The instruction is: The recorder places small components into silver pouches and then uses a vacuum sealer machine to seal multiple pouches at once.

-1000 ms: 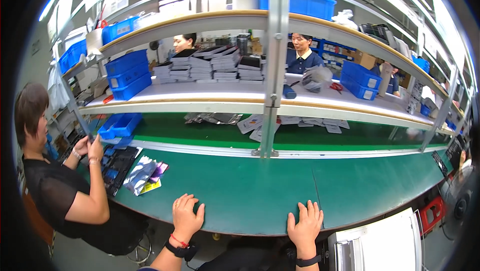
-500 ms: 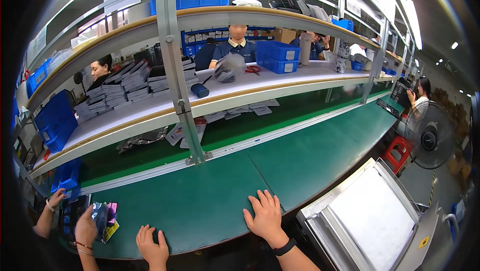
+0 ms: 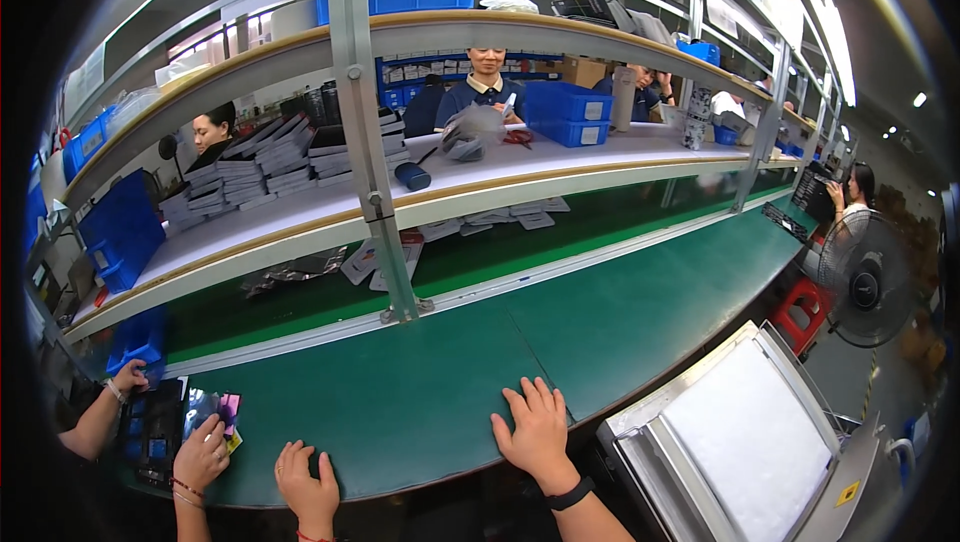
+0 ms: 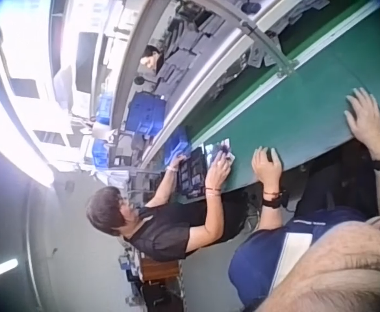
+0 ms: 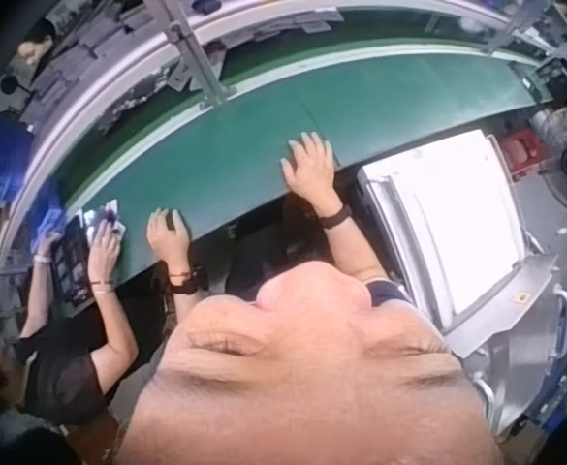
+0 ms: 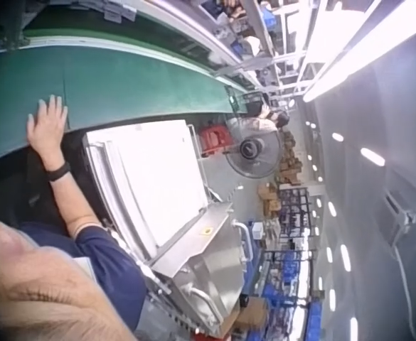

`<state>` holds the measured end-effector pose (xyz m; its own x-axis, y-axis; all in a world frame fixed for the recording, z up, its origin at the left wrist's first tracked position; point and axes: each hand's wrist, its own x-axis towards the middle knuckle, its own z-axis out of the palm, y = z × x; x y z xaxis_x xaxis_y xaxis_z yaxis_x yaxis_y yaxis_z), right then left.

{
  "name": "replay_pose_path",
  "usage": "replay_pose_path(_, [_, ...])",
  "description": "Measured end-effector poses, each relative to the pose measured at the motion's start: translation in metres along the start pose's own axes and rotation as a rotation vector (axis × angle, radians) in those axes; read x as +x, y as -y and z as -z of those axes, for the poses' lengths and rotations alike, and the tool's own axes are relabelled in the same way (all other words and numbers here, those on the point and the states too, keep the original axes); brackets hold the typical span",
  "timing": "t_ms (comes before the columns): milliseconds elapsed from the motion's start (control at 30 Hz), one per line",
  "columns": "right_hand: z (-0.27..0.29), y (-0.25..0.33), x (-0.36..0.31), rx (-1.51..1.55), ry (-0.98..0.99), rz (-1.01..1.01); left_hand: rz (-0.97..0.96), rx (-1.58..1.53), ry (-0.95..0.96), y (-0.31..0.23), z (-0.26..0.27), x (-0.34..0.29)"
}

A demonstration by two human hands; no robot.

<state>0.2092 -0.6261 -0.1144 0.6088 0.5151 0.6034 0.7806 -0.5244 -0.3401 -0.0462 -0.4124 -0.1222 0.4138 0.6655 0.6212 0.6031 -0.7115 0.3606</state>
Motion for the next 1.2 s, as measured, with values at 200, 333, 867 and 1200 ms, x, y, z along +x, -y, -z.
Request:
replay_pose_path(200, [-0.007,0.009,0.003,0.019,0.015,0.048,0.017,0.042,-0.039,0.007,0.01,-0.007])
replay_pose_path(333, [-0.002,0.013,0.006,0.039,0.037,0.066,-0.033,0.011,-0.063,0.005,0.016,-0.001])
replay_pose_path(867, [-0.005,0.002,-0.001,-0.052,0.11,0.005,0.018,0.022,-0.075,-0.003,0.011,-0.002])
replay_pose_path(1200, [-0.008,0.0,0.0,-0.102,0.103,0.039,0.034,0.037,-0.061,-0.003,0.011,0.0])
